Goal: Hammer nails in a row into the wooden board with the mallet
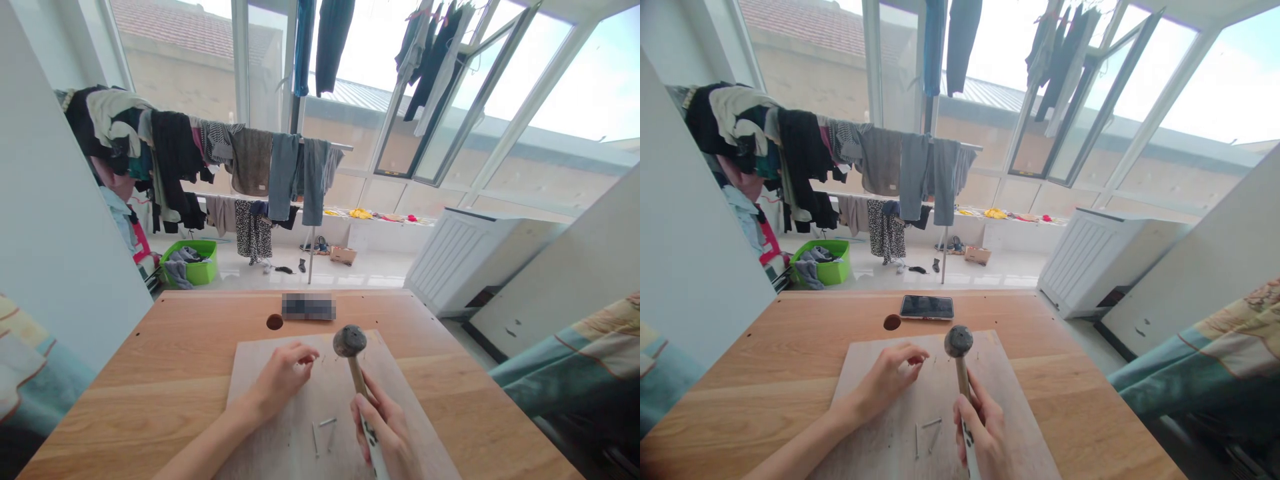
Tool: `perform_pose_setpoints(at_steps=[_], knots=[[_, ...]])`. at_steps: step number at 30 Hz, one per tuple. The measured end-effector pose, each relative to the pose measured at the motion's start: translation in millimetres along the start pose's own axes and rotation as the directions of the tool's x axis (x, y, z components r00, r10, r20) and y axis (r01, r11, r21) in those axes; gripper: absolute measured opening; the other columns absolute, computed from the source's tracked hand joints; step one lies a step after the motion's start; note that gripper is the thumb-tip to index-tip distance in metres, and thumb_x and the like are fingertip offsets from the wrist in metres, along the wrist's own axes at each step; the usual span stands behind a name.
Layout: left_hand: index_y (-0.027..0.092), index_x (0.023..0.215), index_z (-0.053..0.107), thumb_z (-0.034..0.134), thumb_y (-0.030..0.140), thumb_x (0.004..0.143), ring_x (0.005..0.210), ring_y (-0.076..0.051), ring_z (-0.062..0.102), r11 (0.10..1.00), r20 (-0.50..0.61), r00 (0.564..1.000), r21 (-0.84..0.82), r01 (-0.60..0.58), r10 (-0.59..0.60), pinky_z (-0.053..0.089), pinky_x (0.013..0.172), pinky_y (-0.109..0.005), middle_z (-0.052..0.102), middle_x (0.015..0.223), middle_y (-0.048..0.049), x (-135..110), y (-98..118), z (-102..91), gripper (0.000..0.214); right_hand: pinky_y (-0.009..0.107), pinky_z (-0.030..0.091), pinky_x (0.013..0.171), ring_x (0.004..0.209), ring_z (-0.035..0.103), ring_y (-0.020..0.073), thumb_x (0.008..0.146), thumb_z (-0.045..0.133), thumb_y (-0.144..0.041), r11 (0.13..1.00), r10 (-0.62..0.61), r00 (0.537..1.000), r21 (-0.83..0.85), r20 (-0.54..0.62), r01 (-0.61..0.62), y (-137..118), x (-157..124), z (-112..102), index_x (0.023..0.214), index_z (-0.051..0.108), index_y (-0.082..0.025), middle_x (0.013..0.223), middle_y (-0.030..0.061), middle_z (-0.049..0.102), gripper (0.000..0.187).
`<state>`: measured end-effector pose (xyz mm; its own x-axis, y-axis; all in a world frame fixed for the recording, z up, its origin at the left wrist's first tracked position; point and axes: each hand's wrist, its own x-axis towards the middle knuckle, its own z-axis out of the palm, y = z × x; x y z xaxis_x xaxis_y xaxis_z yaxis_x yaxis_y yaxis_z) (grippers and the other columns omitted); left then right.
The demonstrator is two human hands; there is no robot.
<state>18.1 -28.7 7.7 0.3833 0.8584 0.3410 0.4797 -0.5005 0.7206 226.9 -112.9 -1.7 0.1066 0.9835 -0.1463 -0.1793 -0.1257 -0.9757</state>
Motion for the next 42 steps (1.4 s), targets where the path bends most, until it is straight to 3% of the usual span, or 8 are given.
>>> perform_pose_setpoints(at_steps=[4,10,17,24,33,42], knots=[[0.018,0.093,0.073,0.057,0.013,0.086,0.073,-0.015,0.065,0.984,-0.02,0.991,-0.126,0.128,-0.132,0.05,0.071,-0.024,0.074,0.087,-0.0031,10.3,-8.3,3.8,0.018,0.015,0.035,0.03,0.032,0.045,0.0046,0.084,0.073,-0.057,1.0,0.009,1.0,-0.018,0.009,-0.009,-4.4,-3.2,2.8,0.139,0.062,-0.018,0.063,-0.005,0.06,0.068],[0.018,0.089,0.073,0.055,0.01,0.083,0.075,-0.016,0.064,0.997,-0.006,0.998,-0.046,0.066,-0.066,0.049,0.074,-0.025,0.072,0.085,-0.0038,8.2,-9.1,5.1,0.02,0.015,0.034,0.029,0.032,0.044,0.0043,0.083,0.073,-0.059,1.0,0.019,0.998,-0.013,0.056,-0.018,-0.7,0.5,-2.1,0.144,0.057,-0.017,0.064,-0.006,0.058,0.075],[0.02,0.117,0.069,0.058,0.01,0.081,0.069,-0.014,0.063,0.987,0.01,0.993,-0.108,0.117,-0.117,0.05,0.071,-0.024,0.071,0.084,-0.0003,8.0,-8.6,5.6,0.039,0.015,0.033,0.03,0.034,0.046,0.0042,0.083,0.073,-0.058,0.989,0.121,0.977,0.062,0.176,-0.133,-5.3,-7.5,8.0,0.147,0.053,-0.019,0.069,-0.0037,0.062,0.077],[0.019,0.12,0.068,0.057,0.005,0.076,0.072,-0.015,0.064,0.987,0.014,0.994,-0.124,0.105,-0.104,0.049,0.073,-0.025,0.074,0.088,-0.0014,7.4,-7.6,3.4,0.047,0.017,0.039,0.036,0.037,0.05,0.0053,0.089,0.067,-0.06,0.994,0.068,0.956,-0.102,0.285,-0.041,4.9,-7.9,5.2,0.147,0.054,-0.019,0.072,-0.0035,0.061,0.072],[0.019,0.118,0.069,0.057,0.007,0.077,0.071,-0.015,0.064,0.988,0.015,0.995,-0.115,0.104,-0.103,0.049,0.072,-0.025,0.073,0.087,-0.0011,8.9,-8.5,3.9,0.044,0.018,0.037,0.035,0.036,0.047,0.0052,0.09,0.065,-0.06,0.994,0.036,0.961,-0.107,0.275,-0.007,1.9,-8.4,7.6,0.149,0.052,-0.018,0.068,-0.0052,0.057,0.073],[0.018,0.119,0.068,0.057,0.009,0.079,0.071,-0.015,0.064,0.985,0.032,0.99,-0.097,0.14,-0.138,0.05,0.074,-0.026,0.072,0.087,-0.0013,8.3,-8.5,4.6,0.042,0.018,0.033,0.033,0.035,0.045,0.0058,0.085,0.068,-0.064,0.999,0.019,0.991,-0.032,0.134,-0.015,5.2,-10.9,11.8,0.148,0.053,-0.016,0.065,-0.0048,0.059,0.079]])
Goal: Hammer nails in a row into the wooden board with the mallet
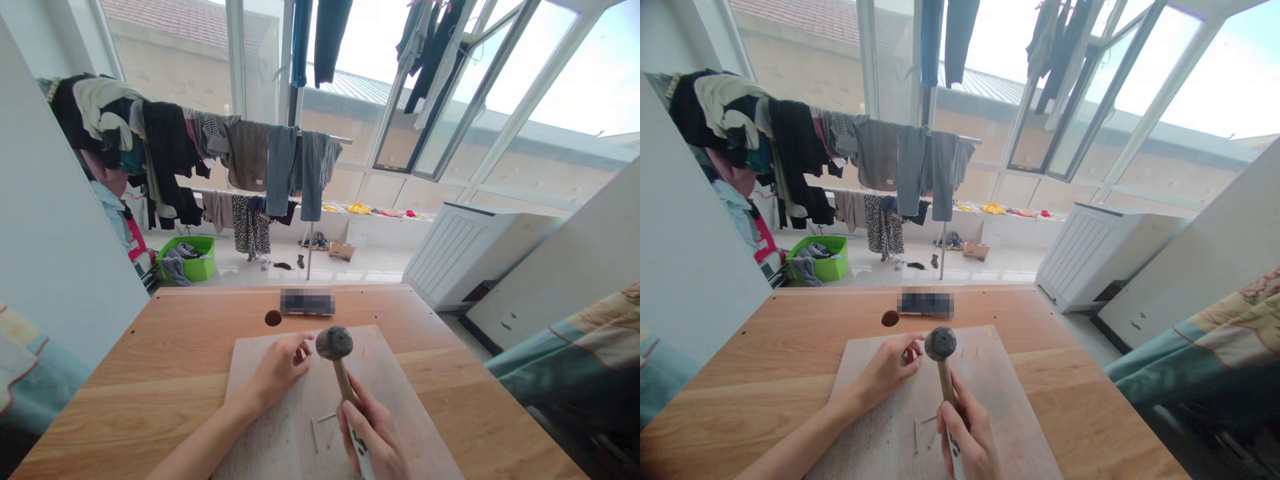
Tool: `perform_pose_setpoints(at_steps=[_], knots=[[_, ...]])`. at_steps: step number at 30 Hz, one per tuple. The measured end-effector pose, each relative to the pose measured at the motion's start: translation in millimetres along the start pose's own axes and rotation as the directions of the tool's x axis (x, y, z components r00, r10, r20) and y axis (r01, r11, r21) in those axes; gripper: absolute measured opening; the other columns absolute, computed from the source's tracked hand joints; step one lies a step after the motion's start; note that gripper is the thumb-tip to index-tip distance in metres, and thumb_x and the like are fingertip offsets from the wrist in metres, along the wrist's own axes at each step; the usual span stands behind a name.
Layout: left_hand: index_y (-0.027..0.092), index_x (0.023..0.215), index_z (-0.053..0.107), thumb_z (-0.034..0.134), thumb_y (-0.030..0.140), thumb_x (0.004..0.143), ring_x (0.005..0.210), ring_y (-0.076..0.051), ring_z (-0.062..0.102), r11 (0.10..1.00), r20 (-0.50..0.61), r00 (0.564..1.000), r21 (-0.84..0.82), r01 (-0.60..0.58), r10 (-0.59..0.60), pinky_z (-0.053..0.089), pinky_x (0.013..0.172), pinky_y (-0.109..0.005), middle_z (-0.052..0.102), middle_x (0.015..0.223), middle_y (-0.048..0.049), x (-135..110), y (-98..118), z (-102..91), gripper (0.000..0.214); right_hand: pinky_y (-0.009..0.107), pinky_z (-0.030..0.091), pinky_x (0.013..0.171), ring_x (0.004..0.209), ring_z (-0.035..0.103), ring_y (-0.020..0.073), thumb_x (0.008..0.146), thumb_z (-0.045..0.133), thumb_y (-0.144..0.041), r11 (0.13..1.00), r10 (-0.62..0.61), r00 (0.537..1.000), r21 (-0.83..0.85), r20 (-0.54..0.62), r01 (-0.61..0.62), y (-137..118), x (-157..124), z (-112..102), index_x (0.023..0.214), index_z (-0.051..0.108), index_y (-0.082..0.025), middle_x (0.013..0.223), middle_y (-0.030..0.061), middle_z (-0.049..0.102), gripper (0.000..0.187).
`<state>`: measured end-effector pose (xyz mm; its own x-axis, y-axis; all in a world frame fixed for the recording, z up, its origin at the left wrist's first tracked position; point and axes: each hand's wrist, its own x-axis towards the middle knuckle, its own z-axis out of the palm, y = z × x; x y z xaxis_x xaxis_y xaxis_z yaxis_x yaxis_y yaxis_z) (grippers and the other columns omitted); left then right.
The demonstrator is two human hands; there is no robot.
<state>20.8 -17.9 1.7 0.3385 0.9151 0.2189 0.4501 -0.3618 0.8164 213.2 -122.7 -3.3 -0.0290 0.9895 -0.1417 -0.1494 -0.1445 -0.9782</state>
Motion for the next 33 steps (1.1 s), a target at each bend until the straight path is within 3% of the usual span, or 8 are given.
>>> perform_pose_setpoints(at_steps=[6,11,22,28,31,33], knots=[[0.019,0.119,0.069,0.054,0.004,0.072,0.072,-0.015,0.064,1.0,-0.007,1.0,-0.001,-0.021,0.021,0.049,0.072,-0.025,0.074,0.088,-0.0014,2.0,-0.9,-1.3,0.051,0.017,0.034,0.032,0.033,0.046,0.0045,0.086,0.068,-0.064,0.998,0.005,0.998,-0.064,0.066,-0.001,6.7,2.7,-0.3,0.144,0.058,-0.02,0.067,-0.0047,0.06,0.074],[0.019,0.119,0.069,0.053,0.003,0.072,0.071,-0.015,0.064,0.999,0.0,0.999,-0.009,-0.032,0.032,0.048,0.071,-0.024,0.074,0.087,-0.0014,1.5,0.5,-2.0,0.053,0.017,0.034,0.031,0.034,0.044,0.0048,0.085,0.067,-0.066,0.998,0.025,0.998,-0.053,0.061,-0.022,13.4,3.6,-1.2,0.148,0.054,-0.02,0.067,-0.0055,0.057,0.079],[0.019,0.117,0.07,0.054,0.004,0.072,0.07,-0.015,0.063,1.0,0.003,1.0,-0.017,-0.025,0.025,0.048,0.07,-0.024,0.073,0.087,-0.0015,1.1,4.0,-3.0,0.05,0.02,0.036,0.033,0.033,0.044,0.0077,0.086,0.067,-0.063,0.995,-0.024,0.999,-0.098,0.022,0.026,10.5,3.0,2.6,0.142,0.061,-0.016,0.057,-0.0065,0.053,0.074],[0.019,0.115,0.067,0.056,0.006,0.077,0.074,-0.016,0.063,0.999,-0.001,0.999,0.018,-0.048,0.048,0.049,0.073,-0.026,0.072,0.091,-0.0019,0.4,-0.6,0.2,0.042,0.019,0.036,0.035,0.036,0.045,0.0074,0.086,0.068,-0.062,0.998,-0.01,0.999,-0.058,0.044,0.013,5.4,3.1,1.0,0.143,0.059,-0.017,0.062,-0.0057,0.057,0.073],[0.019,0.112,0.064,0.059,0.014,0.083,0.077,-0.016,0.062,0.991,-0.047,0.996,0.111,-0.07,0.075,0.05,0.074,-0.028,0.066,0.099,-0.0047,-3.5,2.1,-1.3,0.03,0.019,0.036,0.035,0.036,0.046,0.0068,0.087,0.068,-0.059,0.999,-0.014,0.999,-0.044,0.041,0.015,3.3,3.1,0.0,0.144,0.058,-0.017,0.064,-0.0048,0.059,0.071],[0.019,0.107,0.062,0.059,0.017,0.085,0.075,-0.016,0.061,0.977,-0.017,0.996,0.196,-0.08,0.085,0.05,0.073,-0.028,0.063,0.101,-0.0047,-9.2,10.1,-5.6,0.022,0.018,0.034,0.033,0.035,0.045,0.0061,0.086,0.069,-0.06,1.0,0.0,1.0,-0.011,-0.004,0.0,3.9,4.0,-1.3,0.146,0.055,-0.017,0.066,-0.0044,0.06,0.075]])
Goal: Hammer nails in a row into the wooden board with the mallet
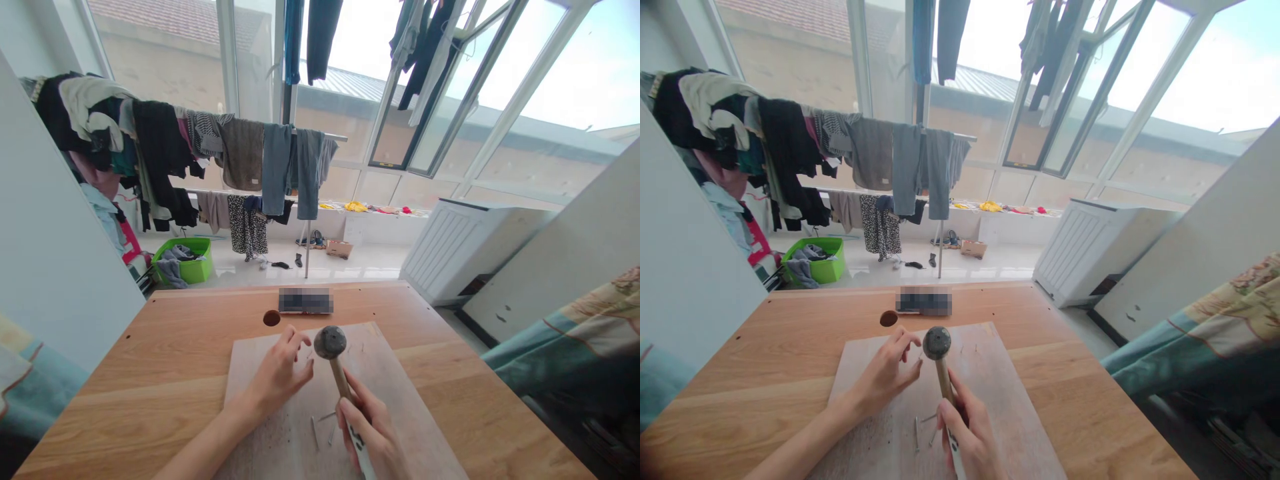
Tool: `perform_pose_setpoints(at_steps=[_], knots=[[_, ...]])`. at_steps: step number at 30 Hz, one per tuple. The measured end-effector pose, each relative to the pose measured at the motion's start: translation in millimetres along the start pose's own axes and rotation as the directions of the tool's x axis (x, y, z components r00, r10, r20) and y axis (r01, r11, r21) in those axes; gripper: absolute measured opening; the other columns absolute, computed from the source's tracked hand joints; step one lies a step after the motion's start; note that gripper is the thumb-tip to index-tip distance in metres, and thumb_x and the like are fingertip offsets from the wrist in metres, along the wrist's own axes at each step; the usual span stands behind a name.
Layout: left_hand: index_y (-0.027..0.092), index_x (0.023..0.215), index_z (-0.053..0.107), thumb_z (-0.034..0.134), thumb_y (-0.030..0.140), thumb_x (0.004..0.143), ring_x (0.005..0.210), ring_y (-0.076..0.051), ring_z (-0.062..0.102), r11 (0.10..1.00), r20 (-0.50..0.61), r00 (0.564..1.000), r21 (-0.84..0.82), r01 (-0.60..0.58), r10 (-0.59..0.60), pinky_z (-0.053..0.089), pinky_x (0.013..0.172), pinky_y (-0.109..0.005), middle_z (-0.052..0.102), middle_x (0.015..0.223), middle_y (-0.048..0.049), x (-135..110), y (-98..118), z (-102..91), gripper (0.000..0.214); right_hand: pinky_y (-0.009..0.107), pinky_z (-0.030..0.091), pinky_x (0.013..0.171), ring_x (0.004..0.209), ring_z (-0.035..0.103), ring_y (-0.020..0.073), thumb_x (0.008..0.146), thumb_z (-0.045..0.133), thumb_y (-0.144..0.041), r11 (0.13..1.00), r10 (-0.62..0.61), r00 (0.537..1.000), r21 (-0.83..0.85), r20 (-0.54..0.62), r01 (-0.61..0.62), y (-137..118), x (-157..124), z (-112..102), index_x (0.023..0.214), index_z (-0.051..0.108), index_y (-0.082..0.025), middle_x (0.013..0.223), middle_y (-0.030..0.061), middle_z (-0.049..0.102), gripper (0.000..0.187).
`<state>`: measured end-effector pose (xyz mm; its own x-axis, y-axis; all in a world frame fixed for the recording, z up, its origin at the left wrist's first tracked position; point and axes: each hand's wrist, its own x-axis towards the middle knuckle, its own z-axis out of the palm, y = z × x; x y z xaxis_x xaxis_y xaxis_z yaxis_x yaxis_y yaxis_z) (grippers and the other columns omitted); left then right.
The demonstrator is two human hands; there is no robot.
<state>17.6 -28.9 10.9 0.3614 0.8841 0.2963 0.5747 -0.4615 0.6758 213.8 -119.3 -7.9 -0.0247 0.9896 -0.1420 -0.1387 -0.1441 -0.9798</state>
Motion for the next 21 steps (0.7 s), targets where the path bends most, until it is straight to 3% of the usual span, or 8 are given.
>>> perform_pose_setpoints(at_steps=[2,4,6,9,12,14,18,21], knots=[[0.021,0.103,0.062,0.061,0.018,0.083,0.078,-0.016,0.062,0.993,0.151,0.986,0.08,-0.09,0.077,0.049,0.074,-0.028,0.064,0.102,-0.0034,-6.6,12.2,-7.1,0.02,0.018,0.034,0.032,0.035,0.045,0.0064,0.085,0.07,-0.061,1.0,0.006,0.999,0.029,-0.041,-0.005,1.4,1.7,-1.9,0.148,0.053,-0.016,0.065,-0.0046,0.06,0.079],[0.022,0.1,0.063,0.066,0.021,0.081,0.087,-0.02,0.064,0.959,0.353,0.918,0.147,-0.244,0.18,0.05,0.079,-0.03,0.066,0.103,-0.0035,-14.1,26.6,-10.2,0.019,0.018,0.034,0.031,0.035,0.044,0.0066,0.085,0.07,-0.062,0.999,-0.005,0.998,0.048,-0.064,0.008,1.7,3.5,-3.5,0.149,0.051,-0.015,0.064,-0.0053,0.058,0.081],[0.02,0.096,0.065,0.066,0.026,0.084,0.093,-0.024,0.063,0.903,0.466,0.857,0.234,-0.361,0.222,0.05,0.082,-0.034,0.067,0.101,-0.0066,-21.6,39.0,-5.5,0.014,0.018,0.035,0.031,0.034,0.043,0.0064,0.084,0.07,-0.061,0.998,-0.019,0.996,0.055,-0.084,0.024,-0.3,4.4,-3.7,0.148,0.052,-0.015,0.062,-0.0059,0.057,0.081],[0.015,0.096,0.067,0.06,0.022,0.089,0.096,-0.027,0.062,0.85,0.462,0.864,0.359,-0.387,0.198,0.049,0.083,-0.038,0.067,0.099,-0.0116,-30.1,46.8,13.6,0.012,0.018,0.035,0.03,0.033,0.04,0.0062,0.083,0.072,-0.062,0.998,-0.013,0.994,0.059,-0.107,0.019,-6.4,3.6,-1.2,0.145,0.055,-0.015,0.06,-0.0064,0.055,0.08],[0.013,0.097,0.069,0.063,0.022,0.086,0.103,-0.029,0.06,0.85,0.412,0.889,0.379,-0.366,0.199,0.047,0.086,-0.04,0.067,0.103,-0.0137,-33.4,43.8,31.3,0.015,0.018,0.035,0.03,0.033,0.039,0.0063,0.081,0.072,-0.064,0.998,-0.002,0.994,0.055,-0.108,0.007,-9.7,2.1,1.1,0.143,0.058,-0.015,0.057,-0.0068,0.054,0.081],[0.013,0.093,0.071,0.066,0.023,0.085,0.103,-0.03,0.06,0.835,0.421,0.881,0.387,-0.391,0.217,0.045,0.085,-0.04,0.068,0.099,-0.014,-33.5,41.8,35.7,0.014,0.018,0.035,0.03,0.033,0.04,0.0061,0.08,0.073,-0.065,0.999,-0.003,0.995,0.045,-0.101,0.008,-8.4,2.3,0.7,0.143,0.058,-0.015,0.058,-0.0067,0.054,0.082],[0.012,0.088,0.073,0.066,0.022,0.087,0.092,-0.031,0.063,0.773,0.485,0.853,0.462,-0.435,0.19,0.045,0.081,-0.042,0.07,0.085,-0.0147,-32.2,46.1,28.5,0.013,0.018,0.034,0.029,0.031,0.04,0.0058,0.081,0.072,-0.064,0.999,-0.007,0.995,0.042,-0.098,0.012,-3.7,4.2,-1.3,0.143,0.057,-0.015,0.06,-0.0062,0.055,0.081],[0.011,0.09,0.072,0.064,0.02,0.087,0.086,-0.03,0.066,0.782,0.476,0.872,0.5,-0.372,0.111,0.045,0.087,-0.045,0.072,0.087,-0.015,-28.0,50.5,13.7,0.012,0.018,0.035,0.029,0.031,0.041,0.0062,0.081,0.072,-0.063,0.999,-0.005,0.993,0.043,-0.116,0.01,-4.0,4.1,-0.8,0.143,0.057,-0.014,0.059,-0.0062,0.055,0.08]])
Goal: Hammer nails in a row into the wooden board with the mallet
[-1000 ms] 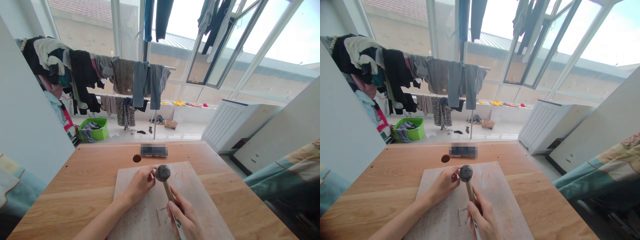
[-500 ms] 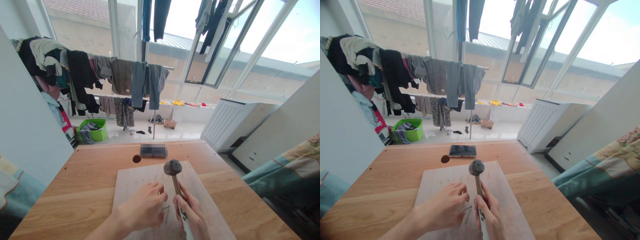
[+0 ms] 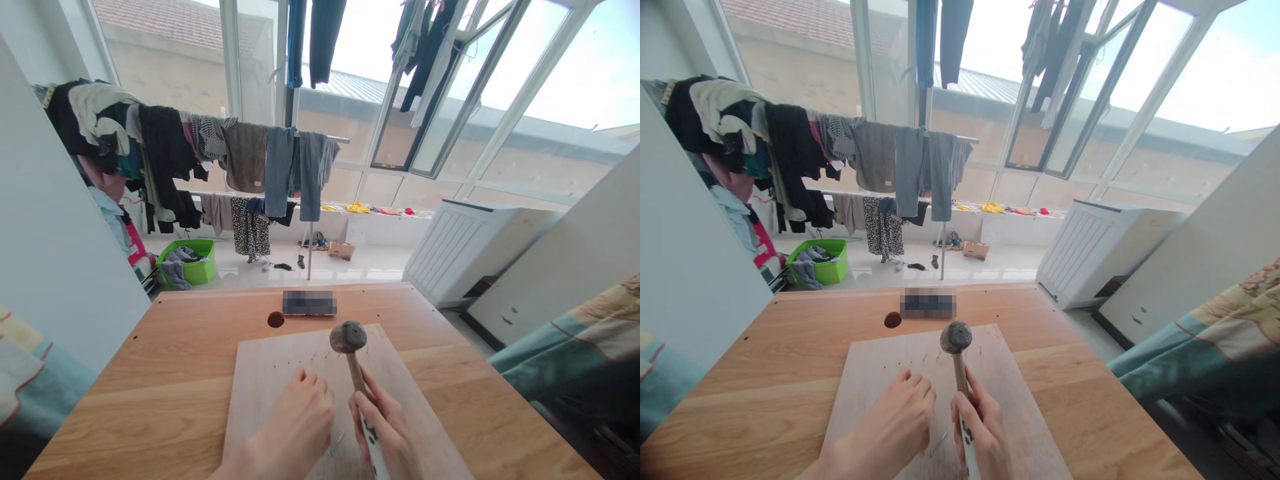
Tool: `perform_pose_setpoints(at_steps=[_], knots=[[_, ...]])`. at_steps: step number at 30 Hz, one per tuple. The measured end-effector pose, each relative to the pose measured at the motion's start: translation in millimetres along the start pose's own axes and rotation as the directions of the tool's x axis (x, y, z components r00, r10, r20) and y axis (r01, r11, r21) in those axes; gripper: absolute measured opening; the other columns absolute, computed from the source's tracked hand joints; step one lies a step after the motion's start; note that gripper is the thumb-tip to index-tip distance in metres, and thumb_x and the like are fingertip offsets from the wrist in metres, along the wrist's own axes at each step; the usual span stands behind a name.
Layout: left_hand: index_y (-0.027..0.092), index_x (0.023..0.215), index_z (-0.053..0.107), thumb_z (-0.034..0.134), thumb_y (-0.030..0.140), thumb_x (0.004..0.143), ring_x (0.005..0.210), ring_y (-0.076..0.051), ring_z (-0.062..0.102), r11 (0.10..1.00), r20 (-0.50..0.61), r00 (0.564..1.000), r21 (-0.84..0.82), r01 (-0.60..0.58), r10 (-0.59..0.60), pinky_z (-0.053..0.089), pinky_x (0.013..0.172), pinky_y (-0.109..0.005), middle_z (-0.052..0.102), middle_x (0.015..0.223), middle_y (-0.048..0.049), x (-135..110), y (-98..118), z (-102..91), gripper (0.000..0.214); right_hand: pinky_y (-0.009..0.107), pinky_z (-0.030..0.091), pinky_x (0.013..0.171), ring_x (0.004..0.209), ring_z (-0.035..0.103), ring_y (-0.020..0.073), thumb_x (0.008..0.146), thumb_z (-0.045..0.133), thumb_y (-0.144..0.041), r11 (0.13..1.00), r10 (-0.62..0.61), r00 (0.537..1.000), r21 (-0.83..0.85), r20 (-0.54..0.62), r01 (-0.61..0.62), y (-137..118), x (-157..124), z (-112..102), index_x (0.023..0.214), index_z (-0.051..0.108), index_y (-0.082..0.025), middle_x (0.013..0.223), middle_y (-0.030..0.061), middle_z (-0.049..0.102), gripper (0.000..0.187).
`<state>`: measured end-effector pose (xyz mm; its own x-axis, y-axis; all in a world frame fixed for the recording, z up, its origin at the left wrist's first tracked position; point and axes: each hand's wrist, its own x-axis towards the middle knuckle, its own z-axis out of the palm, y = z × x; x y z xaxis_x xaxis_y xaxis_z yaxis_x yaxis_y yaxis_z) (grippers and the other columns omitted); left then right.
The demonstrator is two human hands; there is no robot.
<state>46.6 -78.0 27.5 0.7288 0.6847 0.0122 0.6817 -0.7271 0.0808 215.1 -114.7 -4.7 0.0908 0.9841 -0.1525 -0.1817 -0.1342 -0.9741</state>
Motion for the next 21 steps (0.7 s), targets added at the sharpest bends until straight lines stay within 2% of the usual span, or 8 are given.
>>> perform_pose_setpoints(at_steps=[4,6,8,11,15,19,21], knots=[[0.016,0.091,0.069,0.056,0.007,0.084,0.084,-0.025,0.068,0.984,0.004,0.991,-0.115,0.133,-0.133,0.047,0.086,-0.039,0.072,0.088,-0.0093,-3.9,-18.7,-23.0,0.017,0.019,0.036,0.029,0.031,0.041,0.0069,0.081,0.073,-0.063,1.0,-0.005,1.0,0.008,-0.009,0.005,0.8,-0.3,-0.3,0.141,0.058,-0.015,0.059,-0.0064,0.055,0.079],[0.018,0.095,0.067,0.057,0.007,0.083,0.089,-0.025,0.067,0.977,-0.007,0.988,-0.153,0.149,-0.151,0.047,0.084,-0.037,0.072,0.094,-0.008,-6.7,-25.8,-30.7,0.019,0.019,0.035,0.028,0.03,0.041,0.007,0.08,0.074,-0.064,1.0,-0.002,1.0,0.018,-0.015,0.002,2.5,0.6,-1.3,0.14,0.059,-0.015,0.059,-0.0061,0.056,0.079],[0.019,0.099,0.066,0.062,0.015,0.084,0.093,-0.026,0.066,0.978,-0.019,0.993,-0.177,0.112,-0.118,0.049,0.083,-0.036,0.07,0.101,-0.0081,-9.5,-26.3,-31.8,0.016,0.019,0.035,0.028,0.03,0.042,0.007,0.079,0.074,-0.064,1.0,0.0,1.0,0.014,-0.018,0.001,3.0,1.2,-1.7,0.141,0.059,-0.015,0.058,-0.0056,0.057,0.08],[0.018,0.099,0.067,0.067,0.024,0.085,0.091,-0.028,0.066,0.985,-0.01,1.0,-0.173,0.023,-0.025,0.051,0.08,-0.038,0.07,0.099,-0.01,-11.4,-16.1,-21.3,0.015,0.017,0.035,0.028,0.03,0.041,0.006,0.079,0.074,-0.064,1.0,-0.009,1.0,0.008,-0.02,0.009,0.0,0.7,-0.1,0.141,0.06,-0.015,0.058,-0.0056,0.057,0.08],[0.016,0.098,0.067,0.064,0.013,0.085,0.089,-0.028,0.067,0.988,0.039,0.995,-0.126,-0.085,0.09,0.051,0.076,-0.036,0.071,0.093,-0.0106,-10.3,-2.1,-6.2,0.014,0.016,0.034,0.029,0.031,0.04,0.0048,0.08,0.073,-0.064,1.0,-0.013,1.0,0.014,-0.017,0.013,-3.1,-0.4,2.1,0.14,0.061,-0.016,0.059,-0.0061,0.057,0.078],[0.015,0.095,0.067,0.063,0.008,0.084,0.083,-0.026,0.068,0.988,0.064,0.991,-0.1,-0.115,0.122,0.051,0.073,-0.034,0.071,0.09,-0.0097,-10.4,-1.3,-5.6,0.014,0.017,0.035,0.029,0.031,0.041,0.0054,0.082,0.071,-0.063,1.0,-0.016,1.0,0.004,-0.01,0.016,-1.0,0.4,-0.1,0.14,0.06,-0.016,0.061,-0.0057,0.057,0.076],[0.016,0.094,0.067,0.06,0.005,0.082,0.083,-0.025,0.068,0.984,0.043,0.993,-0.145,-0.104,0.111,0.051,0.074,-0.034,0.071,0.09,-0.0094,-10.2,-7.2,-7.3,0.018,0.018,0.036,0.03,0.032,0.042,0.0057,0.082,0.071,-0.063,1.0,-0.017,1.0,-0.003,0.004,0.017,-2.5,-0.4,-0.6,0.14,0.06,-0.015,0.061,-0.0055,0.058,0.076]])
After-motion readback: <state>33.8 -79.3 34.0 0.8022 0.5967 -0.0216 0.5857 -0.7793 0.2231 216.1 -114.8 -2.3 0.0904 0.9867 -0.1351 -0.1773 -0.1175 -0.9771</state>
